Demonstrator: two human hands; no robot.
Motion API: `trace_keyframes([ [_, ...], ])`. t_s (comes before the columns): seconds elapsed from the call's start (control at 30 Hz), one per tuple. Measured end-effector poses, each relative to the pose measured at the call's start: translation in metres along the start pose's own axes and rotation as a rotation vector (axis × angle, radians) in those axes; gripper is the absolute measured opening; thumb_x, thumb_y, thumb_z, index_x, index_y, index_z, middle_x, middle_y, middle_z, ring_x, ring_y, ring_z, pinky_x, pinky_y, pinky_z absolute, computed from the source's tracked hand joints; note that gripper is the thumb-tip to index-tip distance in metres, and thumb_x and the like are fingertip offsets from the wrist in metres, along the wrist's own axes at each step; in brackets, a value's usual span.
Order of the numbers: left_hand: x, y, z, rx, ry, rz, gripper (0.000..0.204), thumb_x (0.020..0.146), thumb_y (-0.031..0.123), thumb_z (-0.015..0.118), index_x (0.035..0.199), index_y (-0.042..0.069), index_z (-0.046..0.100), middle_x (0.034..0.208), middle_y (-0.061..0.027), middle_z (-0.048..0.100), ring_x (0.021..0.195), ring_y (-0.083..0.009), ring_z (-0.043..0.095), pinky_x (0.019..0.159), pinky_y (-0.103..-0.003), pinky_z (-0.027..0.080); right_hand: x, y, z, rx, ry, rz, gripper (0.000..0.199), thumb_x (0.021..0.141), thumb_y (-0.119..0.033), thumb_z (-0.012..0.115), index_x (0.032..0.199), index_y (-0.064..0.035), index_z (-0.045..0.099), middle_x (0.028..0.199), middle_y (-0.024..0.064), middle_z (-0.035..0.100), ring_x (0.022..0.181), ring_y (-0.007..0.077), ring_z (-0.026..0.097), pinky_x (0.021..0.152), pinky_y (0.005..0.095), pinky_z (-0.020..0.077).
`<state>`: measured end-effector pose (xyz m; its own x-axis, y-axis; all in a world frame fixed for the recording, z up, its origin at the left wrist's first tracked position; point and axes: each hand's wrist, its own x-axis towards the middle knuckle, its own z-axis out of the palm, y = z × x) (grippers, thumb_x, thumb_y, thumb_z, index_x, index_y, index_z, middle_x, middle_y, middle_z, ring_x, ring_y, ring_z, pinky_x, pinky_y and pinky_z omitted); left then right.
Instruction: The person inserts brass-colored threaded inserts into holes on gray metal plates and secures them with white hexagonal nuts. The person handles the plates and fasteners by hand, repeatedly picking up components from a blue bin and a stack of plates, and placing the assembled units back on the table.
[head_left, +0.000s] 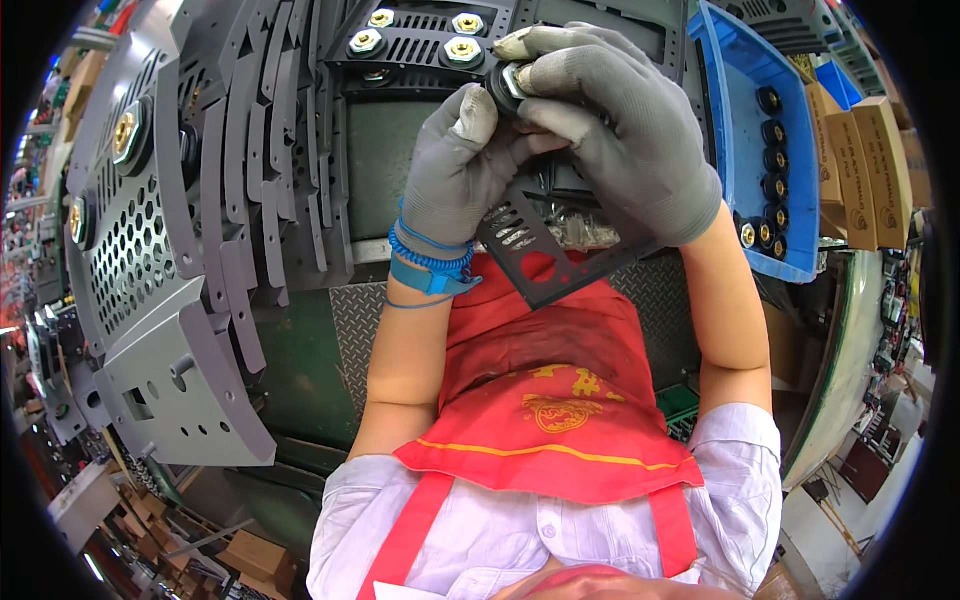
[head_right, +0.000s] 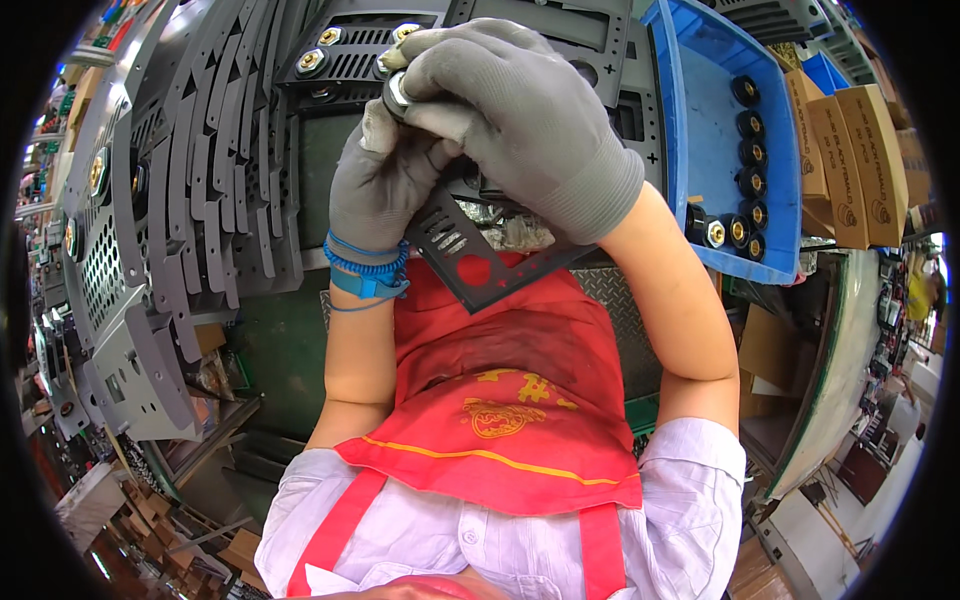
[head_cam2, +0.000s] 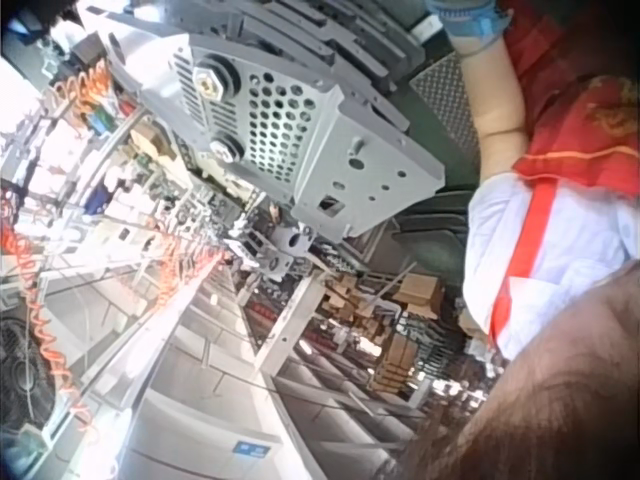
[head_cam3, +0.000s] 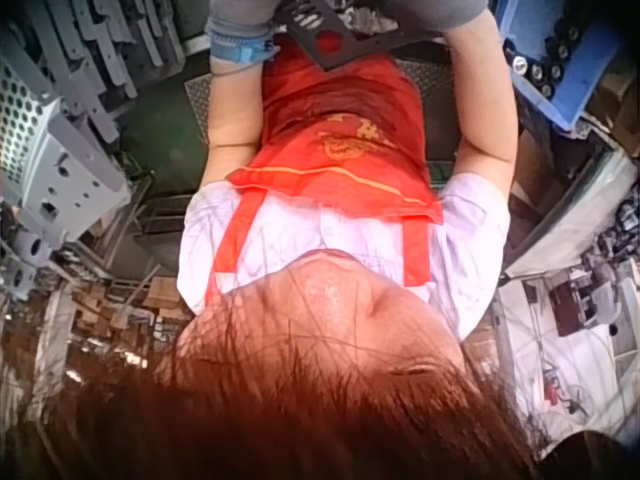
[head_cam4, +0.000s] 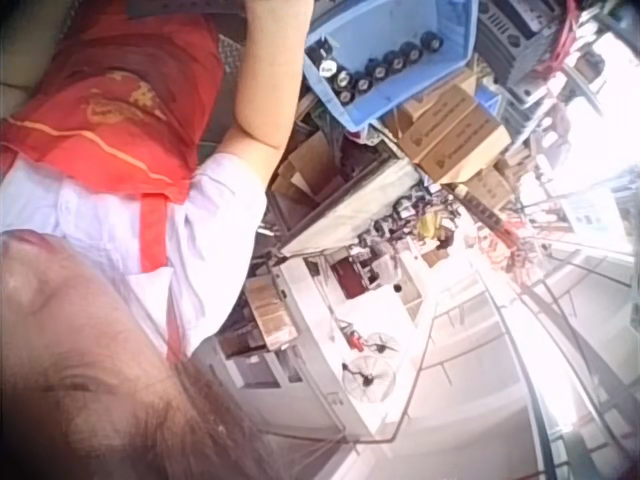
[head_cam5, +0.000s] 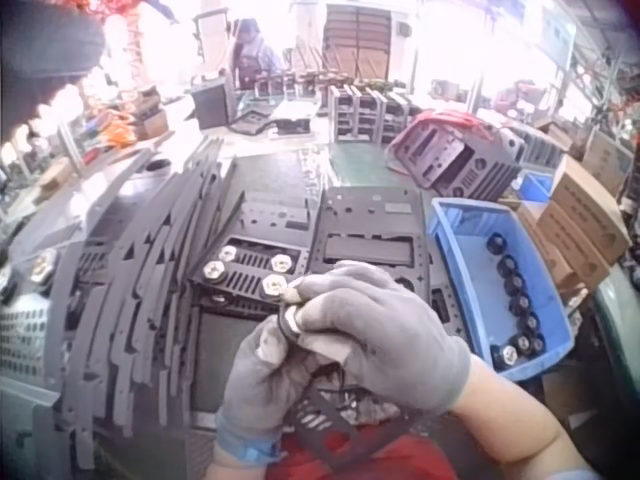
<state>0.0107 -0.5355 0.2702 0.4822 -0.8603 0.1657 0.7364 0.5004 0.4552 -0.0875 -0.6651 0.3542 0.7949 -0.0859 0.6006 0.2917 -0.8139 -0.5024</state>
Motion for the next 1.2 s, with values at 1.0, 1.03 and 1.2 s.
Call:
trace_keyframes([
  [1.0, -0.010, 0.001, 0.002, 0.168, 0.008, 0.120, 0.048, 0.102, 0.026, 0.054, 0.138, -0.004, 0.045, 0.139, -0.0244, 0.049, 0.120, -0.0289, 0.057, 0.107, -0.053, 0.044, -0.053, -0.020, -0.005, -0.614, -0.136, 0.091, 0.020, 0.083, -0.015, 0.070, 0.101, -0.0120, 0.060, 0.119, 0.0089, 0.064, 0.119, 0.0278, 0.060, 0.108, 0.0531, 0.0381],
  [1.03, -0.022, 0.005, 0.002, 0.229, -0.048, 0.130, 0.052, 0.099, 0.028, 0.058, 0.138, -0.004, 0.044, 0.139, -0.0243, 0.050, 0.119, -0.0292, 0.058, 0.107, -0.054, 0.044, -0.059, -0.014, -0.003, -0.624, -0.148, 0.106, 0.020, 0.084, -0.016, 0.069, 0.101, -0.0120, 0.059, 0.118, 0.0087, 0.064, 0.120, 0.0276, 0.059, 0.108, 0.0528, 0.0378],
  [1.2, -0.118, 0.024, -0.012, 0.080, -0.193, 0.105, 0.049, 0.096, 0.036, 0.063, 0.134, 0.007, 0.053, 0.128, -0.0238, 0.057, 0.110, -0.0311, 0.063, 0.096, -0.054, 0.049, -0.073, 0.004, 0.005, -0.638, -0.164, 0.102, 0.016, 0.087, -0.018, 0.066, 0.100, -0.0127, 0.059, 0.120, 0.0065, 0.062, 0.121, 0.0259, 0.058, 0.108, 0.0508, 0.0386],
])
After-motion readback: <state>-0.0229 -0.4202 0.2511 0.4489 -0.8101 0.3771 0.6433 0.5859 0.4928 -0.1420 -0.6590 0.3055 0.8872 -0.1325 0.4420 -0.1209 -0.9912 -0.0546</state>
